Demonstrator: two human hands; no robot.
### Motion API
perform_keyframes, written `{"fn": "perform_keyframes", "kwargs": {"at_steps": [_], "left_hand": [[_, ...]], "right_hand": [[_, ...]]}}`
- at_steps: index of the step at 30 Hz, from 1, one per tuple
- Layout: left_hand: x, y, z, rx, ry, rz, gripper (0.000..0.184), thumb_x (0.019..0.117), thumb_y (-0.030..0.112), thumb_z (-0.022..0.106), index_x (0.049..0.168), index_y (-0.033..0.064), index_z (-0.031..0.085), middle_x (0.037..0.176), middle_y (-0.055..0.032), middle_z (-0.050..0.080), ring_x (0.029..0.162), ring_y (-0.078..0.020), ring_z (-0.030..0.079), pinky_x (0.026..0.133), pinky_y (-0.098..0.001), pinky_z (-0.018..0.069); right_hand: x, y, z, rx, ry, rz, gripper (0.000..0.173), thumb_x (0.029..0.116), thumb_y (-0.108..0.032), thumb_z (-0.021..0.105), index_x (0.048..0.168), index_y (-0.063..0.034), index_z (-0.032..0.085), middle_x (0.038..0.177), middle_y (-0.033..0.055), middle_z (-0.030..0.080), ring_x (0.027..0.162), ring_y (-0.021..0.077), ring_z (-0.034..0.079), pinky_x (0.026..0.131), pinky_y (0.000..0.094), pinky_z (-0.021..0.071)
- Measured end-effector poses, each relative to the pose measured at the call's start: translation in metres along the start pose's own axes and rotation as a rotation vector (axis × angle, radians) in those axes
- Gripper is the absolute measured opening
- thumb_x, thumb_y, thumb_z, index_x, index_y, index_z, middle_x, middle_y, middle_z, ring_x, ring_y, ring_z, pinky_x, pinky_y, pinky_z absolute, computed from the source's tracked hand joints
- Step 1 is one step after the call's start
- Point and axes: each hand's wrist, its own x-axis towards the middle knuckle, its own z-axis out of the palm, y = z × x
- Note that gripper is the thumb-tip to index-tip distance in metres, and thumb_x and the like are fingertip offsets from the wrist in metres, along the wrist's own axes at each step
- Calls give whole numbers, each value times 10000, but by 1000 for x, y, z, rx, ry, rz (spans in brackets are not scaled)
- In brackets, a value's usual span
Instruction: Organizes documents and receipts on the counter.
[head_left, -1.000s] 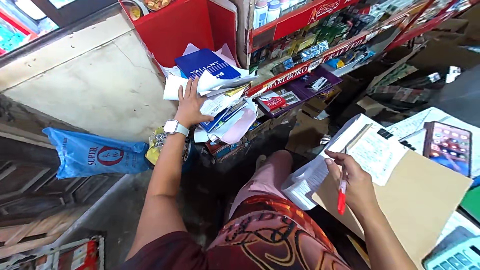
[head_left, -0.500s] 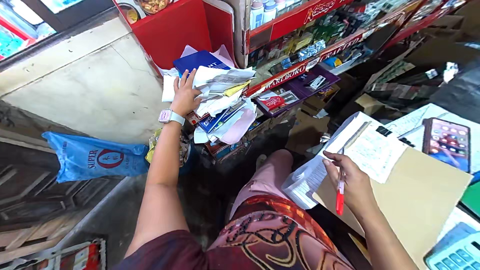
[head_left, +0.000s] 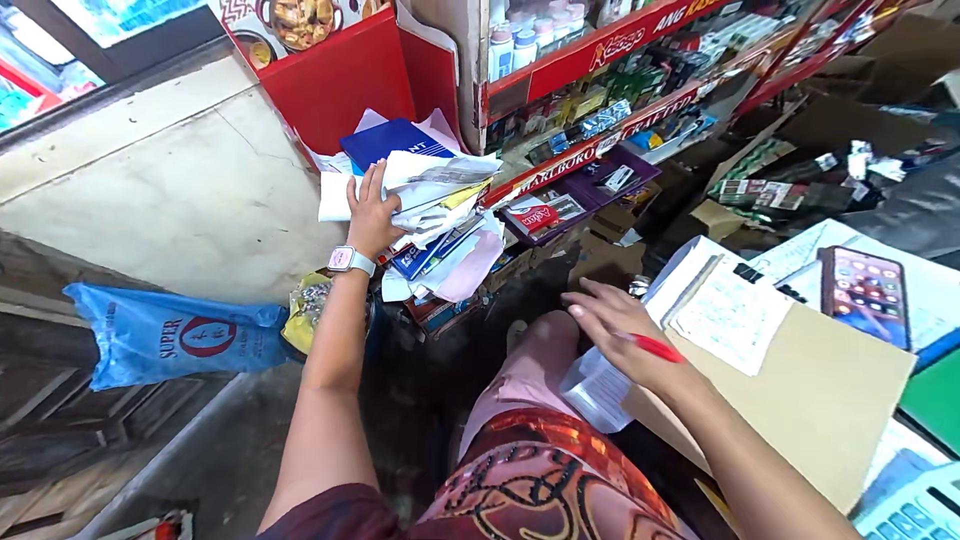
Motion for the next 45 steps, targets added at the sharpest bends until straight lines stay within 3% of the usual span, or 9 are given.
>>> {"fn": "perform_keyframes", "kwargs": {"at_steps": [3, 5, 10, 16, 21, 27, 34, 37, 45], "left_hand": [[-2, -2, 14, 11, 73, -13, 361, 667, 198, 922, 898, 23, 707, 1618, -280, 317, 1536, -465, 221, 1165, -766, 83], [-2, -4, 17, 32, 65, -3, 376, 666, 196, 926, 905, 20, 695, 1619, -279, 314, 1534, -463, 226, 1170, -758, 95], [-9, -8, 30, 116, 175, 87, 450, 654, 304, 928, 916, 47, 668, 1594, -264, 371, 1518, -438, 291, 1160, -740, 160], [-7, -11, 36, 221, 274, 174, 404, 686, 286, 921, 916, 93, 650, 1543, -241, 449, 1477, -404, 382, 1144, -706, 223], [9, -9, 21, 290, 336, 247, 263, 752, 142, 866, 897, 120, 648, 1497, -193, 515, 1439, -352, 444, 1141, -630, 274], [37, -10, 3, 303, 384, 292, 180, 805, 78, 790, 875, 135, 635, 1506, -141, 523, 1455, -310, 423, 1161, -591, 234], [55, -18, -3, 339, 426, 337, 165, 845, 106, 769, 872, 145, 611, 1509, -137, 520, 1466, -294, 408, 1185, -560, 208], [61, -16, -7, 322, 418, 341, 170, 830, 101, 781, 879, 131, 621, 1510, -150, 517, 1463, -306, 416, 1186, -572, 213], [64, -11, -19, 318, 263, 354, 115, 877, 64, 732, 949, 90, 646, 1520, -193, 497, 1466, -345, 418, 1180, -603, 249]], "right_hand": [[36, -28, -5, -85, -247, -7, 323, 1037, -93, 489, 1279, -22, 691, 1491, 269, 510, 1274, 479, 567, 1069, 618, 426], [65, -45, -2, -55, -291, -66, 334, 990, 8, 504, 1255, -23, 705, 1425, 237, 579, 1192, 417, 638, 992, 565, 506], [146, -74, 38, -18, -239, -111, 304, 1001, -19, 533, 1268, 25, 673, 1252, 226, 676, 1115, 391, 671, 960, 566, 520], [201, -76, 92, -154, -223, -217, 461, 959, 20, 570, 1418, -11, 572, 1550, 177, 486, 1065, 414, 693, 848, 574, 564], [214, -74, 109, -213, 0, -302, 331, 919, 43, 620, 1238, -3, 695, 1229, 222, 688, 816, 413, 726, 659, 562, 584], [239, -80, 114, -427, 121, -552, 235, 885, 48, 652, 1098, 5, 743, 917, 212, 677, 588, 350, 651, 495, 470, 532], [254, -86, 107, -306, 59, -448, 250, 867, 38, 701, 1106, -16, 752, 1051, 220, 685, 693, 374, 691, 566, 512, 571], [257, -89, 97, -339, 168, -548, 309, 848, 76, 687, 1151, 27, 721, 1096, 226, 704, 814, 395, 717, 624, 509, 588], [222, -88, 86, -359, 391, -810, 259, 889, 64, 608, 1124, 41, 715, 1034, 198, 701, 776, 327, 684, 590, 409, 562]]}}
